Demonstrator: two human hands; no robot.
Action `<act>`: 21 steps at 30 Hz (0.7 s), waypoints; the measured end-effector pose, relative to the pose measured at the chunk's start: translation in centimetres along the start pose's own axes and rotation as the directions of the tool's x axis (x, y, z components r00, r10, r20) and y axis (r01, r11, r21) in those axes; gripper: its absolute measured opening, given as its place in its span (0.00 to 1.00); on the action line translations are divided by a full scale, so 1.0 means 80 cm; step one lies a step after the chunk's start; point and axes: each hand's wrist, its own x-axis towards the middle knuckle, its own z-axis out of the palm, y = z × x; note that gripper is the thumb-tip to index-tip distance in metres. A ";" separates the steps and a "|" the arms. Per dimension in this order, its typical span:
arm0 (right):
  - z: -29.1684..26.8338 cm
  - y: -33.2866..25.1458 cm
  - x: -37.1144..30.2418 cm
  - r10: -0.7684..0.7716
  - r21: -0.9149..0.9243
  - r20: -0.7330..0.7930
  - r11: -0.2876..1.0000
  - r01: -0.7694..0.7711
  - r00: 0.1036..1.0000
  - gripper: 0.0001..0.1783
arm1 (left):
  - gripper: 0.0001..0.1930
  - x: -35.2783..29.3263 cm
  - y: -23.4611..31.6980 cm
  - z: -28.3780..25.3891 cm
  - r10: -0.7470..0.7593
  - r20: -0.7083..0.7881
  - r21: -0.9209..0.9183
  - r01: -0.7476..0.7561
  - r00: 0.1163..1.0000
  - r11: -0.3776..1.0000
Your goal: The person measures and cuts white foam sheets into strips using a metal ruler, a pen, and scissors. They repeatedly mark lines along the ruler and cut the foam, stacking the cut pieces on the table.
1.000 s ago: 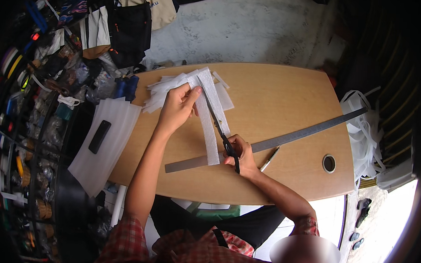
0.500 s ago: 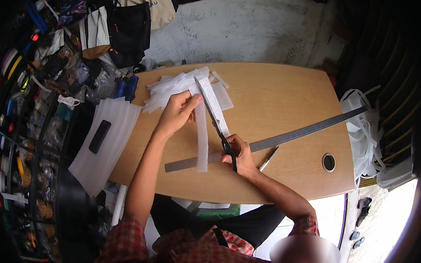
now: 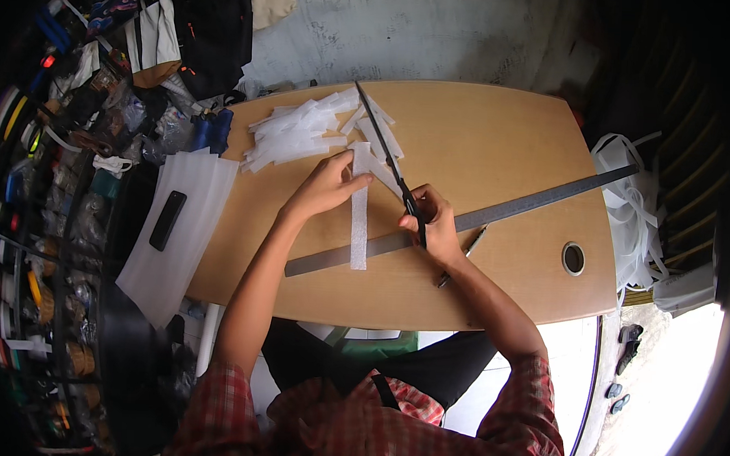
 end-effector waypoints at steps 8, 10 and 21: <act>-0.039 0.009 0.030 -0.043 -0.029 -0.148 0.999 0.039 0.988 0.29 | 0.25 0.024 -0.024 0.059 0.233 0.226 0.479 -0.316 0.946 0.819; -0.047 0.013 0.032 -0.036 -0.061 -0.162 0.998 0.026 0.986 0.29 | 0.23 0.016 -0.023 0.054 0.143 0.275 0.484 -0.265 0.951 0.834; -0.048 0.021 0.035 -0.068 -0.203 -0.185 0.979 0.030 0.980 0.30 | 0.22 0.010 -0.087 -0.058 0.016 -0.047 0.778 0.027 0.999 0.628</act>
